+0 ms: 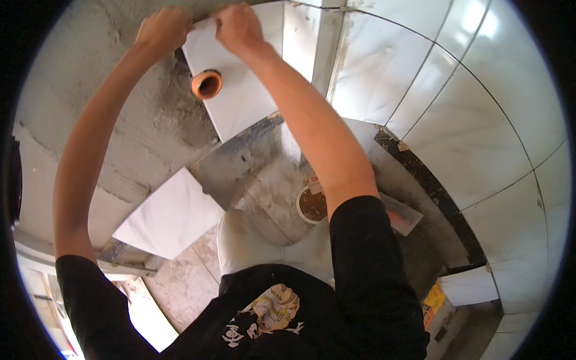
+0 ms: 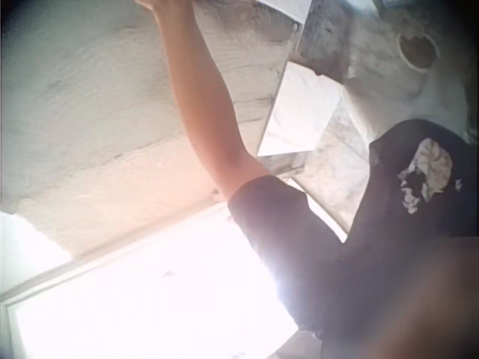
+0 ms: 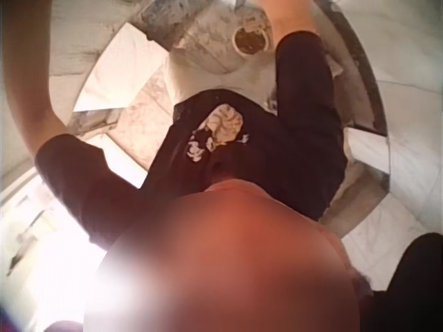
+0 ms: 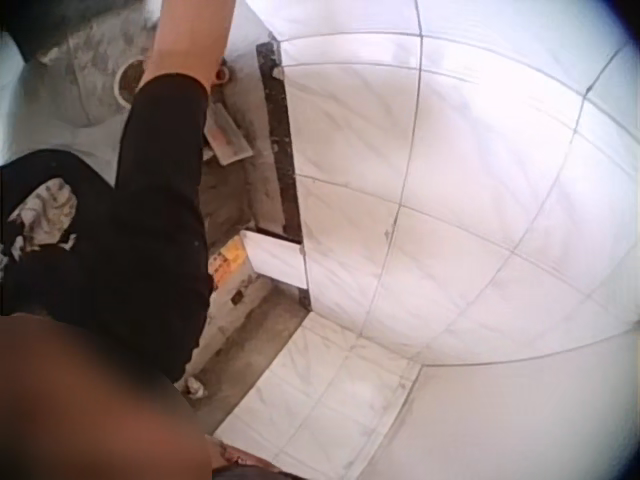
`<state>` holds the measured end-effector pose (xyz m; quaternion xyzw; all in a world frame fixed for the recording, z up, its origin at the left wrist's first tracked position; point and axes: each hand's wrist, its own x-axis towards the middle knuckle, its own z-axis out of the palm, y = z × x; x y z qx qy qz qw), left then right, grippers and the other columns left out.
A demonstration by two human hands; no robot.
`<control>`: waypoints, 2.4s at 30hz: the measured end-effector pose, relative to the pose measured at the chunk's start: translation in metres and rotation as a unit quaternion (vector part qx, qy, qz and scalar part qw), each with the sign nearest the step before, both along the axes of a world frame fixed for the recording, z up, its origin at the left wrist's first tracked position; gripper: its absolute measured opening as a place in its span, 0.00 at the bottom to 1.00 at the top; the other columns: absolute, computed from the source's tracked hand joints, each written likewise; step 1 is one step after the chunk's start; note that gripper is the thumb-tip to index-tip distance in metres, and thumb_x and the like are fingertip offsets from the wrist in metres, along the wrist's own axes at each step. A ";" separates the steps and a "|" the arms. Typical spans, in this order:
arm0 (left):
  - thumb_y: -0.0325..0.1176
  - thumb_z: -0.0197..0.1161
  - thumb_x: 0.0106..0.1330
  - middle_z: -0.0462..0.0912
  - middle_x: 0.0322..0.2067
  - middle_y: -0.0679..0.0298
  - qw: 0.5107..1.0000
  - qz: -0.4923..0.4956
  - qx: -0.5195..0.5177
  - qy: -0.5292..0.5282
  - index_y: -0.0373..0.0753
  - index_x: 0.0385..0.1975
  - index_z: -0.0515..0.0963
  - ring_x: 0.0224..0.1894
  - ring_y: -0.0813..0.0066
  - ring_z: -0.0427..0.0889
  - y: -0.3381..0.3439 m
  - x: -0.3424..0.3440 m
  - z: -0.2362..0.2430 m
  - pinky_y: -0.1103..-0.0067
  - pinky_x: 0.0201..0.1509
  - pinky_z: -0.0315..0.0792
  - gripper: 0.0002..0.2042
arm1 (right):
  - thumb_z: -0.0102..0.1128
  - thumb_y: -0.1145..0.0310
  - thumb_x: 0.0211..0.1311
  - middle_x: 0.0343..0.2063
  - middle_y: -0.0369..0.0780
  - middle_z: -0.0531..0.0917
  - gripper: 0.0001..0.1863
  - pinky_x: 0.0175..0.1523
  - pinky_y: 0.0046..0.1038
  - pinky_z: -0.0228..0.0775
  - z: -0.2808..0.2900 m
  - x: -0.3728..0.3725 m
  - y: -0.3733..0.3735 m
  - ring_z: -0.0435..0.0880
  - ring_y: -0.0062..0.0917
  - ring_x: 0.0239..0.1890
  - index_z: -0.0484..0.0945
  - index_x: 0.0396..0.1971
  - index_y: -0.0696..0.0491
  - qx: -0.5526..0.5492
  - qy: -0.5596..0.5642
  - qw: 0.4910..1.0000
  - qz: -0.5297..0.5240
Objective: Fitting and installing ceramic wall tiles in a bathroom during renovation.
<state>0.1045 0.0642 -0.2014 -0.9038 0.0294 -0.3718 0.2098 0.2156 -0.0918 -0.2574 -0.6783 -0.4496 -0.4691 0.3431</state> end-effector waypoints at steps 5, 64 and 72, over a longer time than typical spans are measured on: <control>0.36 0.63 0.63 0.85 0.32 0.56 0.951 -0.127 -0.233 -0.157 0.41 0.39 0.83 0.33 0.66 0.85 0.019 -0.086 -0.050 0.73 0.37 0.76 0.09 | 0.58 0.78 0.48 0.30 0.49 0.83 0.07 0.42 0.40 0.76 0.002 0.020 0.011 0.82 0.45 0.36 0.84 0.26 0.55 -0.014 -0.049 0.999 0.012; 0.50 0.66 0.57 0.84 0.45 0.56 0.949 0.188 -0.241 -0.074 0.45 0.48 0.82 0.49 0.60 0.83 0.097 -0.213 -0.007 0.69 0.55 0.72 0.22 | 0.56 0.72 0.54 0.30 0.49 0.84 0.09 0.44 0.44 0.75 0.022 -0.028 -0.009 0.83 0.45 0.37 0.85 0.29 0.51 -0.046 0.166 0.983 -0.070; 0.52 0.67 0.56 0.84 0.45 0.56 0.944 0.224 -0.239 -0.053 0.46 0.49 0.82 0.49 0.60 0.82 0.116 -0.195 -0.020 0.67 0.56 0.72 0.24 | 0.55 0.72 0.54 0.28 0.51 0.83 0.07 0.44 0.45 0.74 0.011 -0.017 -0.002 0.82 0.47 0.37 0.83 0.26 0.54 0.016 0.097 0.993 -0.061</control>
